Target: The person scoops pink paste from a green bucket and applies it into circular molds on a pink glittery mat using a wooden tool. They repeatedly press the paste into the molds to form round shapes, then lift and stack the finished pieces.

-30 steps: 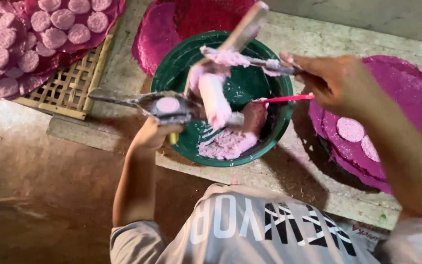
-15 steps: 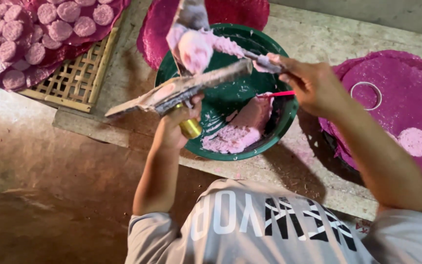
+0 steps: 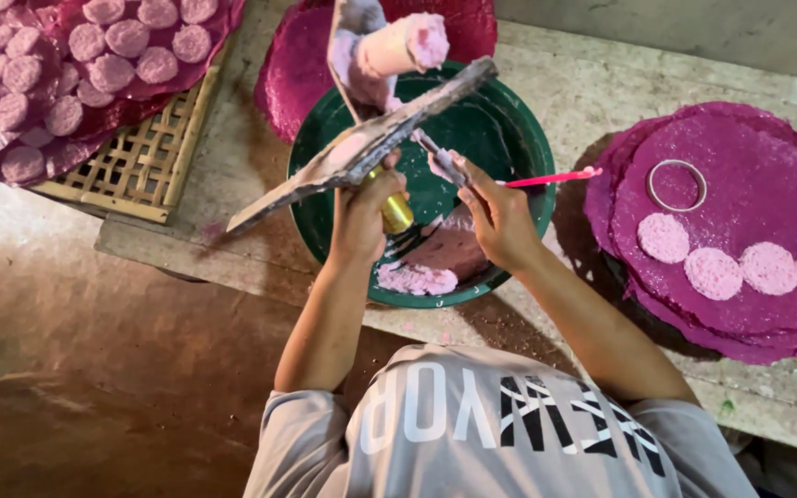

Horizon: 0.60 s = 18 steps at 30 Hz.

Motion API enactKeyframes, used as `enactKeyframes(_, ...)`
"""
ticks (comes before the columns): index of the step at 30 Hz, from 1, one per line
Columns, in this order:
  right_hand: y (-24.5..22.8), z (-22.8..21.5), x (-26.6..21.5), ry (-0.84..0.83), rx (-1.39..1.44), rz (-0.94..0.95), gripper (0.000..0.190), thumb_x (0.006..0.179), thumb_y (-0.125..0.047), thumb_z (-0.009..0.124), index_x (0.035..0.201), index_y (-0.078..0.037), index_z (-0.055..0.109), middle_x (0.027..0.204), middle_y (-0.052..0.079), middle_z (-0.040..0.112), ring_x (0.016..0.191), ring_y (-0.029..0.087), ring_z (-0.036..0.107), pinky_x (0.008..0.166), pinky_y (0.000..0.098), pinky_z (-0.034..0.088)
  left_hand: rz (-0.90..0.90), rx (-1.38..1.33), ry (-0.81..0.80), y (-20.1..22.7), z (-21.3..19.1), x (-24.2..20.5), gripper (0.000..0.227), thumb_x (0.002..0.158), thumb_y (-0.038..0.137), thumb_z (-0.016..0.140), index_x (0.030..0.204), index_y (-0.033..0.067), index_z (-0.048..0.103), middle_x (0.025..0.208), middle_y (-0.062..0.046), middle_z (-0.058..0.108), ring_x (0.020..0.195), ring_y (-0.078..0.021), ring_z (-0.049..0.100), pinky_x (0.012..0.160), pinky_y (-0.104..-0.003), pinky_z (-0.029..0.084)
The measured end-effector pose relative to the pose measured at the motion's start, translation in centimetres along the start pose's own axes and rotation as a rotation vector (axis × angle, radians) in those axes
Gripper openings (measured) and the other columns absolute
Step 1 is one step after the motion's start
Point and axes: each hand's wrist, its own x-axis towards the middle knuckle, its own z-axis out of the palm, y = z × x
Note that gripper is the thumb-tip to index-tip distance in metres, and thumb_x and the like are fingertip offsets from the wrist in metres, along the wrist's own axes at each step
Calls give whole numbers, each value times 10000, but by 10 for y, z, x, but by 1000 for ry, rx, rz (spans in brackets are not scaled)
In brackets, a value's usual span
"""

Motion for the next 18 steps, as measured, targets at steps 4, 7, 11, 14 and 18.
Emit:
enactKeyframes(4,1,10,0,104,35,-111,442,1048,27,589,1481,-16,514,1303,252,691,1057,239,740,892,290,559,-24,173,49,-13,4,0,295,808,-8,708,1093,23,634,971,-53,640,803,-144,639,680,-298,542)
enactKeyframes(7,2,17,5,134,45,-134,432,1061,41,584,1484,-14,513,1321,249,688,1117,263,734,922,299,563,-75,242,16,-19,1,-4,168,837,5,726,986,8,649,869,-61,647,777,-161,641,686,-310,523)
enactKeyframes(11,0,17,8,73,24,-65,447,1039,22,610,1474,-33,524,1185,230,717,993,222,746,842,290,559,-122,271,31,-19,-10,-9,196,792,10,730,973,31,657,841,-43,636,747,-156,637,666,-311,525)
enactKeyframes(14,-7,6,13,-34,39,33,474,1023,-11,609,1487,-71,530,1050,220,719,841,217,701,764,293,538,-77,236,65,-8,-21,0,312,747,-3,724,1041,61,643,876,-38,623,755,-152,628,647,-313,526)
enactKeyframes(18,-18,-31,4,-342,-194,198,472,991,-103,655,1457,-154,597,894,251,682,670,285,608,679,351,510,264,632,78,29,-56,18,360,888,52,747,1233,30,645,1071,-59,675,974,-169,661,840,-340,563)
